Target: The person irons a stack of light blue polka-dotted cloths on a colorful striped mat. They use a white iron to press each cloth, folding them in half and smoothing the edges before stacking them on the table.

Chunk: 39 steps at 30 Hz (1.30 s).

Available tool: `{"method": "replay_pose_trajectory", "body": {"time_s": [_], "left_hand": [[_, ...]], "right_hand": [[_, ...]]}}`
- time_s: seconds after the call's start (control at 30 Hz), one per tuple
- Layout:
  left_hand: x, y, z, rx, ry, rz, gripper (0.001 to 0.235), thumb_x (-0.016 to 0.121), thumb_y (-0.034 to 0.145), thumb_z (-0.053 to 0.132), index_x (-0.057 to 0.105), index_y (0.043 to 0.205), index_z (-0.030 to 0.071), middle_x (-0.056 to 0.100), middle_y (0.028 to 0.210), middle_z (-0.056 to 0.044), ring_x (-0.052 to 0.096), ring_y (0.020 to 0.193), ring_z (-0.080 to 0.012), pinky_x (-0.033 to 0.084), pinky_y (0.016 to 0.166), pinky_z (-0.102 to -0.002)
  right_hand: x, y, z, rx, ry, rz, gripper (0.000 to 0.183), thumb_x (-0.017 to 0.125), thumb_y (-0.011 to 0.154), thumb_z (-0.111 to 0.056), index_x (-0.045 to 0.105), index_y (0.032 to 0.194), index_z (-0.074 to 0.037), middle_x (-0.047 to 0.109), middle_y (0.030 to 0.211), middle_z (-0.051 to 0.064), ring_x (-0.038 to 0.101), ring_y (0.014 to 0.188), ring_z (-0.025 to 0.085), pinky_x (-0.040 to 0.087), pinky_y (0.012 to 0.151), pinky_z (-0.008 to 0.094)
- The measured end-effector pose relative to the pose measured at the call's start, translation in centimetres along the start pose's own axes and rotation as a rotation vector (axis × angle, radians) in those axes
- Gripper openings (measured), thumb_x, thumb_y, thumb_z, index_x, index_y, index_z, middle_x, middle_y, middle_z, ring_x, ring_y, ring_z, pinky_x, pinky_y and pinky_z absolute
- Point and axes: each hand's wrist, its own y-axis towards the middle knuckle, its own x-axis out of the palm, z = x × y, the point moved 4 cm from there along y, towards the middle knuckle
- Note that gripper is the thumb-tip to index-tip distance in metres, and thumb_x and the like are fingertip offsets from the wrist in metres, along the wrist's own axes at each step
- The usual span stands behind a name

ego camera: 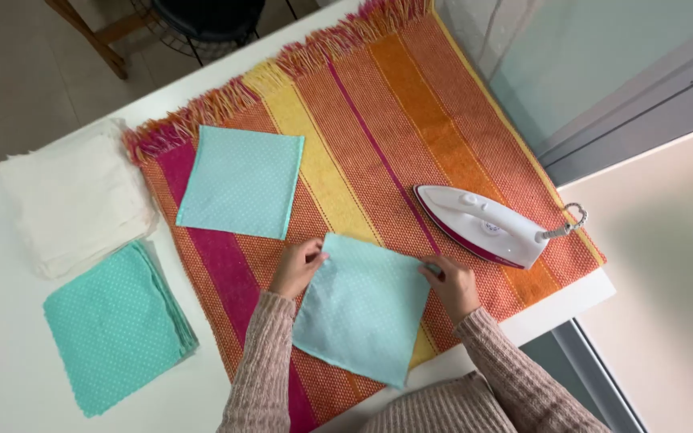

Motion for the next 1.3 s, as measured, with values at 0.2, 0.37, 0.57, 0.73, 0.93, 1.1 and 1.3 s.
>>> {"method": "replay_pose_trajectory", "body": {"time_s": [0.2, 0.37, 0.57, 0.73, 0.93, 1.1, 1.3], "left_hand": [[1.2, 3.3, 2.8, 0.018, 0.261, 0.046, 0.045, 0.079, 0.082, 0.023, 0.066, 0.119, 0.002, 0.072, 0.103, -0.025, 0.068, 0.103, -0.0453, 0.053, 0.088, -0.055], [6.2, 7.7, -1.0, 0.165, 0.569, 0.072, 0.037, 0.084, 0.075, 0.027, 0.069, 0.109, 0.025, 0.071, 0.097, 0.003, 0.067, 0.099, -0.0243, 0.051, 0.086, -0.044], [13.8, 7.9, 2.9, 0.474, 0.657, -0.091, 0.028, 0.083, 0.076, 0.029, 0.066, 0.098, 0.027, 0.067, 0.096, 0.008, 0.06, 0.101, -0.0192, 0.042, 0.092, -0.045], [17.9, 6.5, 2.7, 0.635, 0.561, -0.08, 0.011, 0.07, 0.09, 0.022, 0.065, 0.1, 0.025, 0.063, 0.096, 0.008, 0.057, 0.103, -0.0126, 0.039, 0.098, -0.039], [17.2, 4.4, 4.6, 0.768, 0.526, 0.12, 0.01, 0.063, 0.095, 0.016, 0.07, 0.099, 0.022, 0.061, 0.096, 0.004, 0.06, 0.1, -0.0135, 0.043, 0.104, -0.039], [16.9, 4.0, 5.3, 0.822, 0.533, 0.221, 0.011, 0.063, 0.097, 0.017, 0.072, 0.095, 0.021, 0.062, 0.099, 0.003, 0.061, 0.101, -0.0138, 0.044, 0.107, -0.041], [17.7, 3.9, 4.0, 0.862, 0.535, 0.283, 0.016, 0.061, 0.101, 0.013, 0.073, 0.098, 0.022, 0.062, 0.098, 0.001, 0.061, 0.097, -0.016, 0.046, 0.106, -0.044]], "right_hand": [[0.1, 0.3, 1.9, -0.031, -0.005, 0.081, 0.033, 0.083, 0.08, -0.021, 0.073, 0.112, -0.02, 0.072, 0.091, 0.005, 0.072, 0.087, 0.028, 0.058, 0.078, 0.041], [-0.3, 0.8, 1.1, -0.075, -0.142, 0.092, 0.03, 0.081, 0.084, -0.022, 0.071, 0.113, -0.02, 0.067, 0.086, 0.002, 0.069, 0.084, 0.023, 0.058, 0.078, 0.037], [-0.6, 1.1, 0.9, -0.084, -0.096, 0.095, 0.026, 0.079, 0.084, -0.017, 0.072, 0.109, -0.02, 0.067, 0.086, 0.002, 0.067, 0.083, 0.023, 0.058, 0.077, 0.038], [-1.1, 1.0, 0.4, -0.119, -0.097, 0.104, 0.027, 0.078, 0.084, -0.012, 0.073, 0.109, -0.021, 0.068, 0.086, 0.001, 0.068, 0.084, 0.022, 0.058, 0.078, 0.036], [-1.6, 0.6, -0.1, -0.227, -0.07, 0.142, 0.015, 0.074, 0.088, -0.009, 0.074, 0.101, -0.016, 0.067, 0.092, 0.005, 0.067, 0.087, 0.025, 0.058, 0.078, 0.037], [-1.0, 0.5, 0.8, -0.29, -0.077, 0.14, 0.015, 0.073, 0.088, -0.008, 0.075, 0.099, -0.016, 0.067, 0.094, 0.004, 0.067, 0.087, 0.025, 0.058, 0.078, 0.039], [-0.7, 0.2, 1.9, -0.378, -0.115, 0.13, 0.01, 0.071, 0.089, -0.008, 0.073, 0.098, -0.012, 0.064, 0.095, 0.007, 0.065, 0.083, 0.028, 0.057, 0.073, 0.041]]}}
